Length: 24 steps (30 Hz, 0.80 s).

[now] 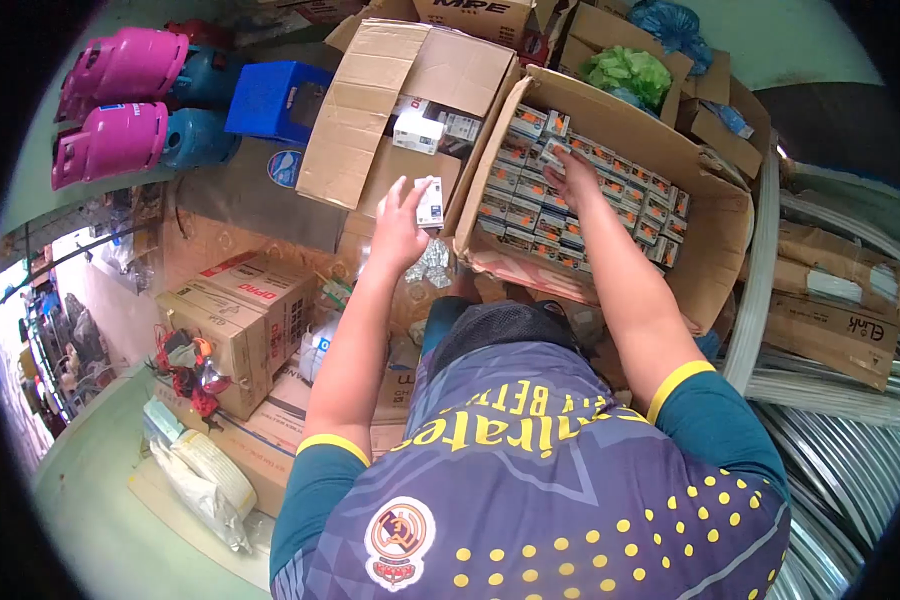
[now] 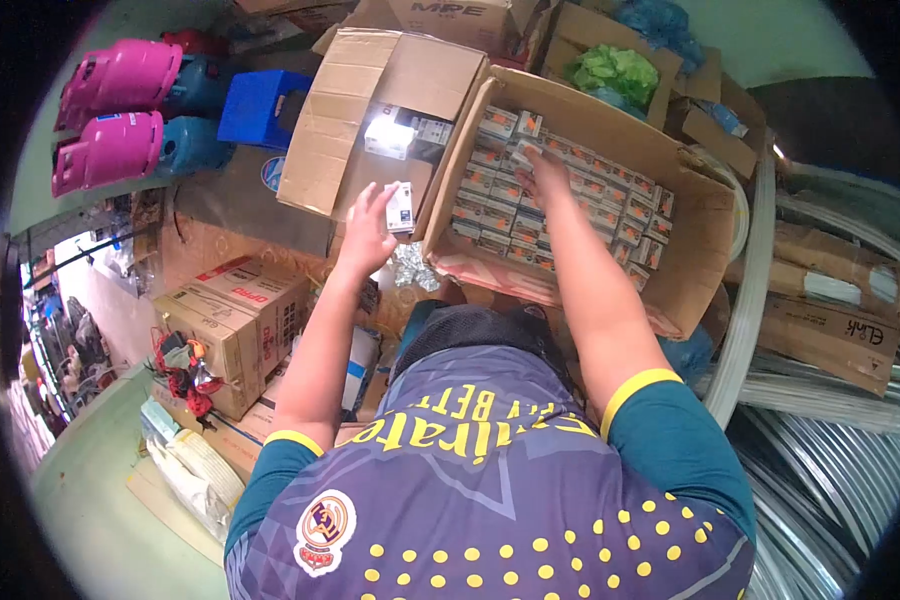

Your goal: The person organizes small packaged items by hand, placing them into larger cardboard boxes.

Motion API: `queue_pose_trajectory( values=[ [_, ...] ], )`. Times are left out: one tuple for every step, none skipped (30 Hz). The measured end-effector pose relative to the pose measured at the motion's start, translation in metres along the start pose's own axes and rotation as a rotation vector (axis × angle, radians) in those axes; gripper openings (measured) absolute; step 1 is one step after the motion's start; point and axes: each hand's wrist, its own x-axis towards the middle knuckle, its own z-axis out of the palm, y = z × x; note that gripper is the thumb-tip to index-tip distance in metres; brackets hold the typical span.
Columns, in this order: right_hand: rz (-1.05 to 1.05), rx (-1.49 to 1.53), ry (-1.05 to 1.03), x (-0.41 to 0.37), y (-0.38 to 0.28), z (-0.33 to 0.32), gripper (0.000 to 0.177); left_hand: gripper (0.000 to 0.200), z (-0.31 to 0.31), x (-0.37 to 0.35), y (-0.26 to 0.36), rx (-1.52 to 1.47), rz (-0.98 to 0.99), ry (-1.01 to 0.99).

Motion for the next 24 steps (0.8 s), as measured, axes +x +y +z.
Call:
queue_pose_trajectory(
  values=[
    [0.013,0.019,-0.049,0.012,0.004,-0.001,0.082,0.086,0.003,0.001,-0.001,0.008,-0.004,-0.065],
    [0.032,0.087,-0.066,0.010,0.005,0.000,0.080,0.088,0.006,0.003,-0.002,0.014,-0.005,-0.130],
    [0.048,0.153,-0.081,0.003,0.005,0.003,0.079,0.091,0.013,0.007,-0.007,-0.015,0.008,-0.145],
    [0.062,0.217,-0.098,-0.005,0.003,0.006,0.078,0.090,0.018,0.011,-0.012,-0.035,0.031,-0.127],
    [0.094,0.169,-0.063,-0.013,0.002,0.007,0.082,0.088,0.018,0.015,-0.012,-0.056,0.053,-0.108],
    [0.103,0.111,-0.070,-0.018,0.004,0.000,0.082,0.086,0.018,0.017,-0.011,-0.079,0.072,-0.089],
    [0.113,0.052,-0.078,-0.024,0.006,-0.005,0.081,0.084,0.016,0.018,-0.012,-0.135,0.013,-0.102],
    [0.122,-0.007,-0.088,-0.032,0.009,-0.010,0.081,0.084,0.018,0.020,-0.017,-0.188,0.014,-0.106],
    [0.106,-0.047,-0.017,-0.054,0.009,-0.010,0.073,0.084,0.021,0.023,-0.027,-0.240,0.014,-0.105],
    [0.088,-0.070,-0.014,-0.072,0.005,-0.013,0.068,0.084,0.024,0.024,-0.036,-0.292,0.013,-0.102],
    [0.071,-0.094,-0.013,-0.086,0.002,-0.017,0.065,0.086,0.023,0.025,-0.041,-0.223,0.085,-0.062],
    [0.052,-0.115,-0.013,-0.100,0.001,-0.020,0.061,0.087,0.013,0.024,-0.034,-0.253,0.059,-0.051],
    [-0.008,-0.119,0.007,-0.114,0.000,-0.021,0.059,0.088,0.002,0.022,-0.026,-0.281,0.036,-0.039],
    [-0.069,-0.121,0.028,-0.127,0.000,-0.021,0.057,0.090,-0.008,0.020,-0.020,-0.308,0.016,-0.028],
    [-0.132,-0.121,0.052,-0.141,-0.003,-0.020,0.055,0.091,-0.011,0.019,-0.023,-0.214,0.034,0.028],
    [-0.209,-0.160,-0.017,-0.155,-0.006,-0.018,0.054,0.090,-0.011,0.018,-0.024,-0.498,-0.027,0.045],
    [-0.286,-0.200,-0.081,-0.173,-0.014,-0.012,0.054,0.089,-0.014,0.016,-0.018,-0.784,-0.089,0.053],
    [-0.359,-0.241,-0.140,-0.193,-0.020,-0.006,0.053,0.088,-0.017,0.013,-0.008,-1.070,-0.156,0.051],
    [-0.389,-0.242,-0.244,-0.213,-0.027,0.003,0.054,0.081,-0.035,0.011,0.018,-1.178,-0.119,0.044],
    [-0.415,-0.242,-0.348,-0.232,-0.033,0.014,0.055,0.081,-0.048,0.008,0.047,-1.225,-0.096,0.006],
    [-0.314,-0.126,-0.433,-0.250,-0.039,0.025,0.056,0.080,-0.058,0.005,0.077,-1.270,-0.074,-0.031],
    [-0.213,-0.009,-0.520,-0.267,-0.046,0.036,0.056,0.079,-0.059,0.002,0.101,-1.314,-0.053,-0.066],
    [-0.112,0.110,-0.607,-0.274,-0.048,0.042,0.057,0.080,-0.054,0.001,0.118,-1.256,0.006,-0.112],
    [-0.089,0.188,-0.587,-0.273,-0.048,0.043,0.057,0.080,-0.048,0.000,0.132,-1.198,0.064,-0.155]
  ],
)
